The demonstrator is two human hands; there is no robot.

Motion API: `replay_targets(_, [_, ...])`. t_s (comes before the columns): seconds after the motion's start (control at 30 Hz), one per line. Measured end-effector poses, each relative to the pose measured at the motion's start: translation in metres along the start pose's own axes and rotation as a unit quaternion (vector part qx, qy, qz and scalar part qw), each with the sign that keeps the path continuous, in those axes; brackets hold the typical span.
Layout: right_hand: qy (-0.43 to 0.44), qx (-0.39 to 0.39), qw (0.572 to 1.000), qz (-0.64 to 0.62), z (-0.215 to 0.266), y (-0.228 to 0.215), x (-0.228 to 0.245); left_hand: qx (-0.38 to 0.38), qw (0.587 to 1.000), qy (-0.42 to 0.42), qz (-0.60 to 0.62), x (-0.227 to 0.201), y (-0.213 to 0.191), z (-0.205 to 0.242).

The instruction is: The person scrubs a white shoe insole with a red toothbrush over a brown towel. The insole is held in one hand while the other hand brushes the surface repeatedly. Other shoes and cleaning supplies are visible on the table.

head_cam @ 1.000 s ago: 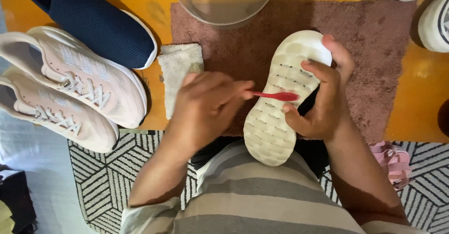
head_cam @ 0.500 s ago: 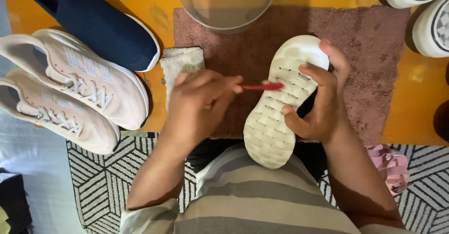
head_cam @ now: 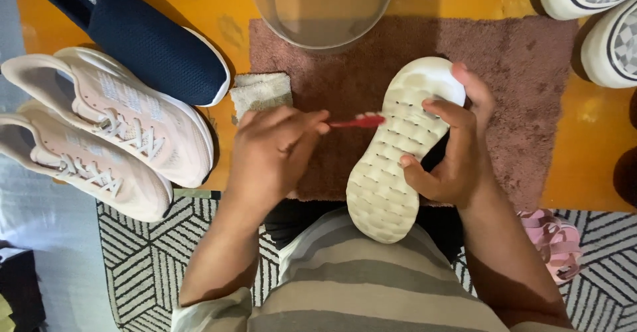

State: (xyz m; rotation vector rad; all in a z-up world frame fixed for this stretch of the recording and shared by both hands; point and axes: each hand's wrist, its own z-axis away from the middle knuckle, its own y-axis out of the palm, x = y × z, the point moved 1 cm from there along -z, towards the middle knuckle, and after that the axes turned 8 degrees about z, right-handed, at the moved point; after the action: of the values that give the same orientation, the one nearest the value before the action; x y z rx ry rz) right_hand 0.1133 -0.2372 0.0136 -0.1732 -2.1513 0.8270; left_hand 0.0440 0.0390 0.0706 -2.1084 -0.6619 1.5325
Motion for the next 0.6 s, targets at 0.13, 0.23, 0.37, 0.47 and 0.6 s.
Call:
replay_targets(0.13, [-0.014, -0.004, 1.000, -0.004, 0.002, 0.002, -0.004, 0.027, 0.997, -0.009, 0.077, -0.025, 0.013, -0.009])
replay_targets(0.23, [0.005, 0.013, 1.000, -0.009, 0.008, 0.000, -0.007, 0.004, 0.999, 0.040, 0.027, -0.026, 0.030, -0.010])
replay_targets(0.37, [-0.011, 0.021, 1.000, -0.004, 0.007, -0.003, -0.006, 0.024, 0.998, 0.006, 0.055, -0.018, 0.023, -0.010])
replay_targets(0.47, [-0.007, 0.025, 1.000, 0.001, 0.004, -0.003, -0.004, 0.022, 0.999, -0.025, 0.037, -0.010, 0.010, -0.006])
replay_targets(0.6, [-0.030, 0.035, 0.999, 0.012, 0.002, -0.004, -0.008, -0.002, 1.000, 0.013, -0.017, -0.006, 0.003, 0.002])
